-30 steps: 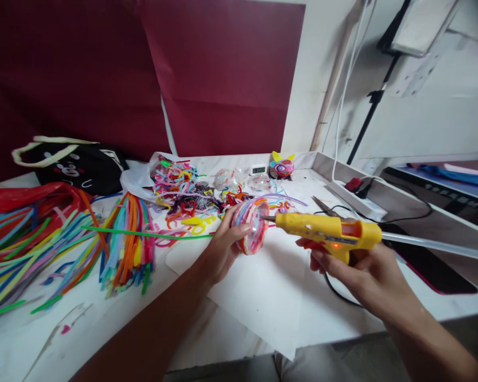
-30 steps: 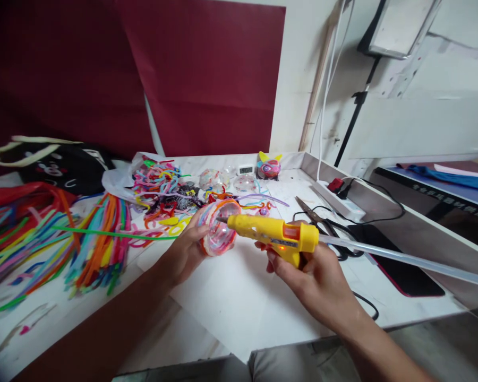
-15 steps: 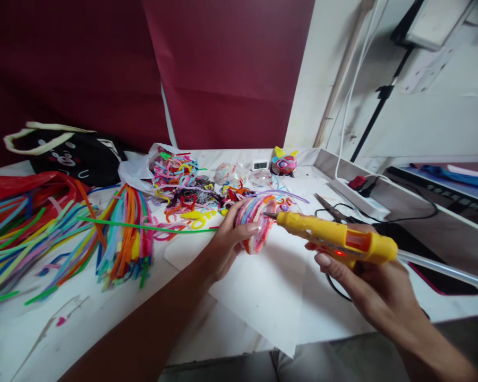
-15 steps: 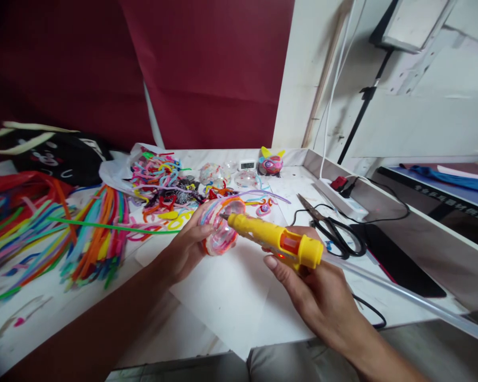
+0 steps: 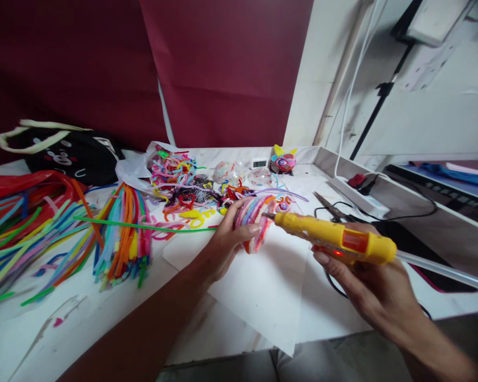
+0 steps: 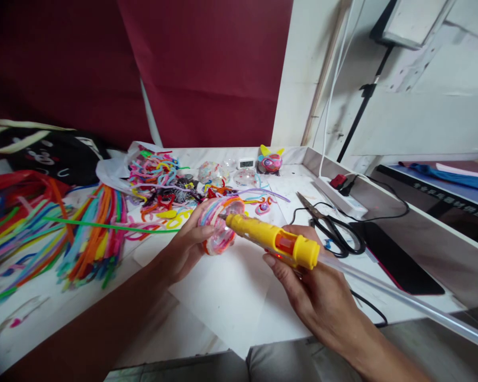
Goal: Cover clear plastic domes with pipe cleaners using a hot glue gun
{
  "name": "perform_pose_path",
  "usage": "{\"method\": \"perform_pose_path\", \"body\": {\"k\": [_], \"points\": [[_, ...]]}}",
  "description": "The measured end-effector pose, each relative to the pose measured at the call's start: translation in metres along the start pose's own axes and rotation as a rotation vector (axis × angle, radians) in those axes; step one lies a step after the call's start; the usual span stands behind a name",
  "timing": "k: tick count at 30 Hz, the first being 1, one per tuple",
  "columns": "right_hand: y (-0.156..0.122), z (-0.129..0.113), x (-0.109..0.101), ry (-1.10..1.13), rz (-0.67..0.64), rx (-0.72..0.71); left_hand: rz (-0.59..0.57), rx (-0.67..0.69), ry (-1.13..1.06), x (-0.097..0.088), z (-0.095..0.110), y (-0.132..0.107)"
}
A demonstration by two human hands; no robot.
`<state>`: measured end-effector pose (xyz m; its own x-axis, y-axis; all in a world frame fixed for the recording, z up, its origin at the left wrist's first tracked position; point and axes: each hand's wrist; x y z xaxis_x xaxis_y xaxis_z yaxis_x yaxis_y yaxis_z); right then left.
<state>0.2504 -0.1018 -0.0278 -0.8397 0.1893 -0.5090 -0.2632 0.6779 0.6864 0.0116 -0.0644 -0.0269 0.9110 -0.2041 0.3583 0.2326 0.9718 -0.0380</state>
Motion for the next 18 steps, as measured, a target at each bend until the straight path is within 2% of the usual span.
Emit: {"method": "perform_pose_path", "body": {"k": [18], "points": [[-0.003,-0.0014,-0.0046,-0.163,-0.096,-0.104,0.004,0.008,-0.001,-0.0009,-0.0007,0.0007]]}}
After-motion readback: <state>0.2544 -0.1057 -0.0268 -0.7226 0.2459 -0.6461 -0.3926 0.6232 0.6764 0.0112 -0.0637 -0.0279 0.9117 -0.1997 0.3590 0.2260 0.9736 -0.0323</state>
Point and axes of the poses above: each hand's wrist, its own y-axis towards the middle knuckle, its own x-axis out of the palm, z = x × y, and after that the axes turned 6 degrees about -x, right-handed
